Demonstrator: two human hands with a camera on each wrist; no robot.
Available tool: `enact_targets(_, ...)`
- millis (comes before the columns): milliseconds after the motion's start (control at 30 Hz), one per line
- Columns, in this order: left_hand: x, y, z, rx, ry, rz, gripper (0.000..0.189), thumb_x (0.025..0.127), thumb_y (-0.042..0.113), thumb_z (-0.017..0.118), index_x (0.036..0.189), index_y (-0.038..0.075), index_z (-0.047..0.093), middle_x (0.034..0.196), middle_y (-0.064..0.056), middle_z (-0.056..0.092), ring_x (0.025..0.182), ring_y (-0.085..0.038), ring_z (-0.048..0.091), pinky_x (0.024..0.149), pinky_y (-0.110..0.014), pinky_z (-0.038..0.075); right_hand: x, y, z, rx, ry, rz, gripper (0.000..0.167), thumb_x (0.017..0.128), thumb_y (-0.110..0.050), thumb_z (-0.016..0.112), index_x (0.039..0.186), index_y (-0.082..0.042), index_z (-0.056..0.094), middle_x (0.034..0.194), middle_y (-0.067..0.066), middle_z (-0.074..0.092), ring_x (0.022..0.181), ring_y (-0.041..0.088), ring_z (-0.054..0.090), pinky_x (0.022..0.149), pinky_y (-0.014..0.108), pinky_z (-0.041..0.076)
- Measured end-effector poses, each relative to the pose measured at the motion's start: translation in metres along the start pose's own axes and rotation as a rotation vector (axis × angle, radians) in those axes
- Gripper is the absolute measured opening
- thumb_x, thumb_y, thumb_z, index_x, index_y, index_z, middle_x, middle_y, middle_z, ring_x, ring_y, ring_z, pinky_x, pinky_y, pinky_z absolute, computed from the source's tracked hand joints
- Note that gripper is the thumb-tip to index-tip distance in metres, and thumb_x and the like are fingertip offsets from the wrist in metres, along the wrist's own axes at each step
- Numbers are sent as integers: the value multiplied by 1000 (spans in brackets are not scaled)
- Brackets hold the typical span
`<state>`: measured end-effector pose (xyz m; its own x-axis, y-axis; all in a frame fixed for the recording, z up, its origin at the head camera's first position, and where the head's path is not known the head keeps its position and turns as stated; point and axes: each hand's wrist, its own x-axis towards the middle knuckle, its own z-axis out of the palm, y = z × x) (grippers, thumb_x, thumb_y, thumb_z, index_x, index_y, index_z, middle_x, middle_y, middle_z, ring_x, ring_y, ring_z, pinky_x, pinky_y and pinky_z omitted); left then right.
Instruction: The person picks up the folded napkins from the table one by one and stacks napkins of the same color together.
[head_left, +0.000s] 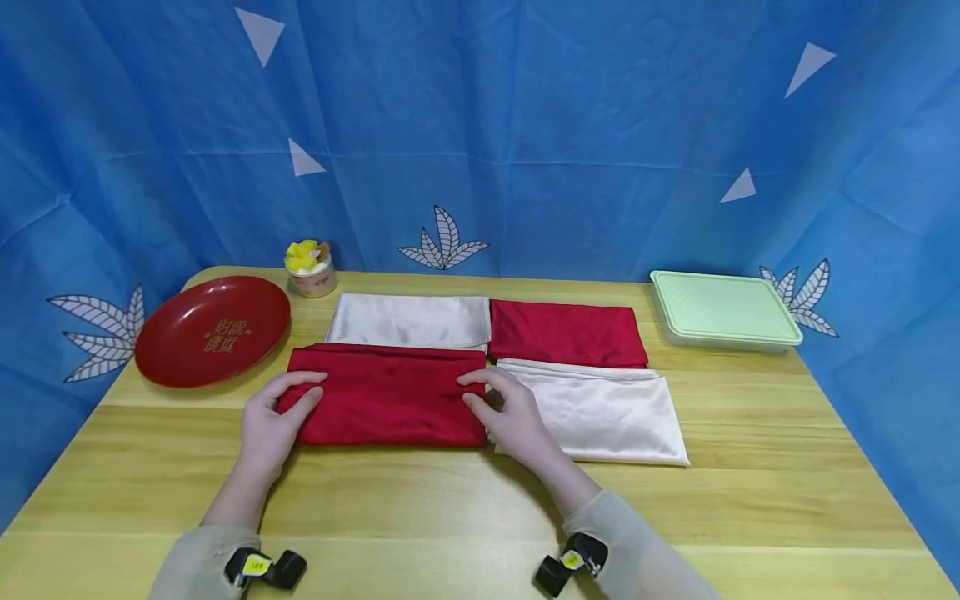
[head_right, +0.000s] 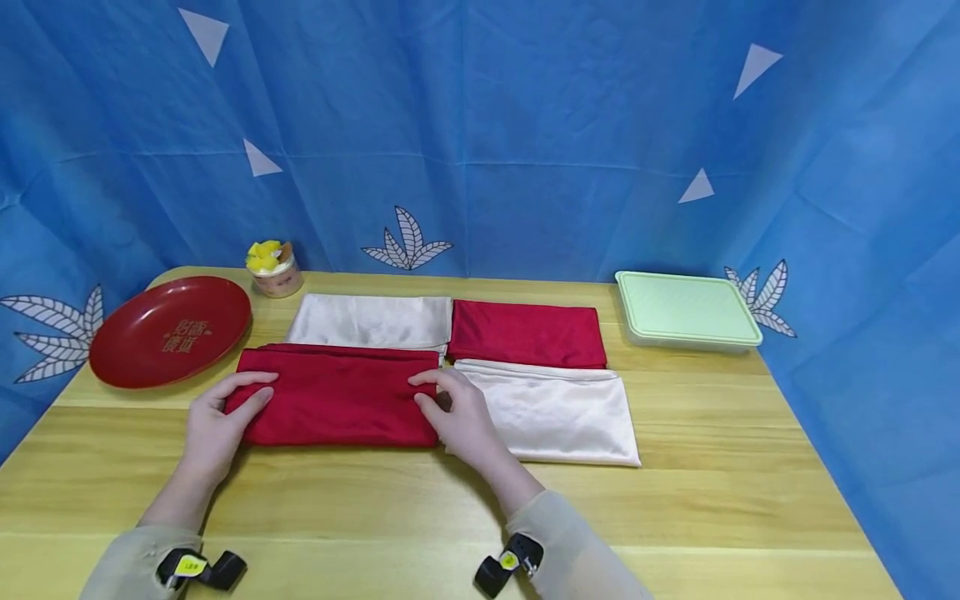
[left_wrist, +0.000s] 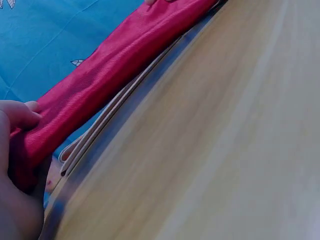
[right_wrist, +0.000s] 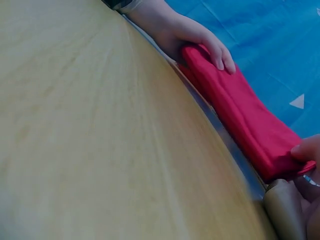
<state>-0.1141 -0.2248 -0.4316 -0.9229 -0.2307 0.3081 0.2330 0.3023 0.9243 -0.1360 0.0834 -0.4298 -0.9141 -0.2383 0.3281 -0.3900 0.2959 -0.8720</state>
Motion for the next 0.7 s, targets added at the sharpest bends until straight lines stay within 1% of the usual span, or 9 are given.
enact_targets(100, 1, 4, 6, -50, 33, -18, 17, 87, 6, 68, 104, 2, 72, 103, -5, 69, 99, -10, 57, 84, -17, 43, 1, -6, -3, 43, 24, 30, 22, 86, -3, 69, 105, -14, 71, 96, -2, 62, 72, 12, 51, 67, 21, 45)
enact_targets(167, 3, 6, 12, -92, 49, -36, 19, 87, 6, 69, 105, 1, 71, 102, -3, 69, 101, -11, 56, 84, -17, 43, 2, -15, -7, 85, 50, 61, 21, 87, -1, 68, 106, -10, 70, 100, 2, 63, 78, 12, 54, 72, 20, 46)
enact_targets(233, 5, 8, 18, -140, 68, -57, 19, 87, 6, 69, 105, 1, 71, 102, -2, 69, 103, -13, 55, 83, -18, 44, 4, -27, -13, 145, 69, 100, 21, 87, 0, 66, 108, -4, 69, 108, 6, 64, 83, 14, 57, 77, 21, 48)
enact_targets(300, 8, 9, 25, -201, 82, -73, 19, 87, 7, 69, 105, 0, 71, 102, -3, 68, 104, -15, 55, 81, -20, 45, 5, -40, -20, 201, 78, 146, 23, 88, 1, 65, 111, -1, 66, 114, 9, 62, 85, 17, 61, 78, 23, 50)
enact_targets(367, 11, 9, 31, -272, 95, -95, 20, 87, 7, 69, 105, -1, 71, 104, -5, 67, 104, -17, 53, 78, -21, 46, 8, -46, -26, 225, 81, 172, 25, 89, -1, 64, 115, 1, 64, 117, 10, 61, 88, 19, 62, 79, 24, 50)
enact_targets(433, 13, 10, 37, -335, 105, -106, 20, 87, 6, 69, 105, -3, 70, 107, -6, 65, 105, -19, 53, 77, -22, 47, 11, -42, -31, 242, 84, 190, 28, 90, -4, 64, 118, -2, 64, 119, 8, 61, 90, 20, 62, 80, 25, 50)
enact_targets(533, 17, 10, 47, -411, 100, -109, 21, 88, 3, 67, 107, -6, 68, 107, -6, 64, 106, -20, 50, 78, -23, 46, 18, -29, -38, 225, 114, 193, 29, 90, -8, 66, 119, -8, 65, 119, 4, 62, 95, 19, 61, 82, 25, 49)
enact_targets(600, 20, 11, 57, -448, 83, -102, 21, 88, 1, 65, 107, -8, 66, 107, -5, 64, 107, -21, 49, 78, -23, 46, 22, -18, -45, 223, 143, 190, 29, 90, -10, 66, 119, -10, 65, 119, 2, 61, 99, 18, 59, 83, 25, 50)
enact_targets(700, 24, 13, 74, -512, 38, -90, 23, 89, 0, 62, 110, -8, 66, 111, -7, 63, 108, -22, 49, 79, -24, 46, 26, -9, -57, 210, 194, 184, 29, 90, -8, 66, 119, -9, 65, 118, 3, 61, 103, 18, 57, 83, 25, 51)
